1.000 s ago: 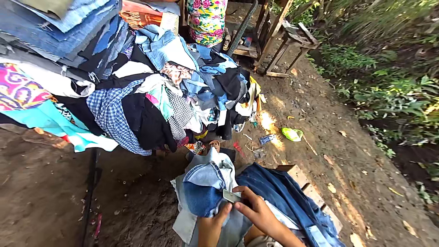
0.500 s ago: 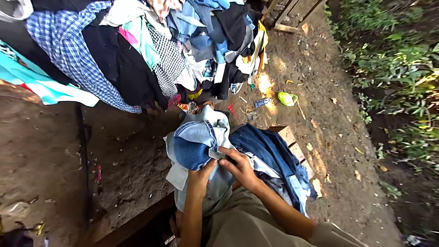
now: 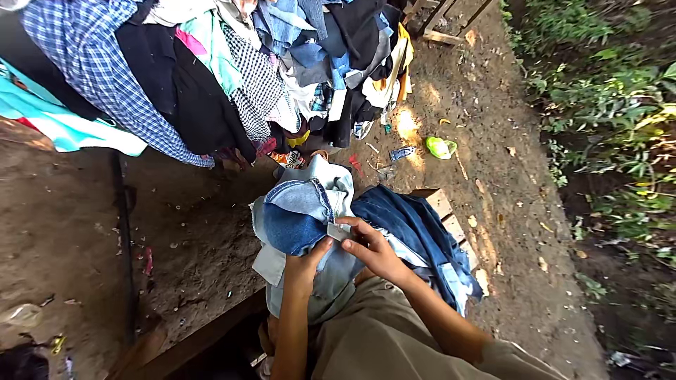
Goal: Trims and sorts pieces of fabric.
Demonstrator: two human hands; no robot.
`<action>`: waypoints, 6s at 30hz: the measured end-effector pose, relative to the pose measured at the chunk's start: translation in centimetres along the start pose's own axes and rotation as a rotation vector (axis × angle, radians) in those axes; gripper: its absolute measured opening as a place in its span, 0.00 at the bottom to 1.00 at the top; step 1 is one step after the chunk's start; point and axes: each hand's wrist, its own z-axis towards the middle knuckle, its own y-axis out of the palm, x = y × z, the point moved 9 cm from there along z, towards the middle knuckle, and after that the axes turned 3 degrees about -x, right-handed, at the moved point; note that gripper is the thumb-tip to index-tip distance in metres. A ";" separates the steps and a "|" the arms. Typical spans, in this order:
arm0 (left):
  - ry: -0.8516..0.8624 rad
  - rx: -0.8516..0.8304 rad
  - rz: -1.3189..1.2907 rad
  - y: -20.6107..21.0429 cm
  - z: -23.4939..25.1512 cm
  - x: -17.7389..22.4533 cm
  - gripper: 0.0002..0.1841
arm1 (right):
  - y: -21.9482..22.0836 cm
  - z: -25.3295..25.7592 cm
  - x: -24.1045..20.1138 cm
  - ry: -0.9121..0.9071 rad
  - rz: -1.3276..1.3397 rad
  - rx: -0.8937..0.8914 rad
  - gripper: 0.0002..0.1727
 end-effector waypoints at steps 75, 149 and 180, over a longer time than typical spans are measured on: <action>0.225 -0.021 0.227 0.8 -0.7 -0.2 0.19 | 0.9 1.1 0.8 0.151 0.363 0.117 0.04; 0.095 -0.005 0.100 0.8 -2.0 0.2 0.15 | -0.6 -0.8 -0.4 -0.263 -0.472 0.084 0.24; 0.216 -0.043 0.194 -0.3 -1.1 0.3 0.15 | 2.7 0.2 1.7 0.317 0.716 -0.076 0.13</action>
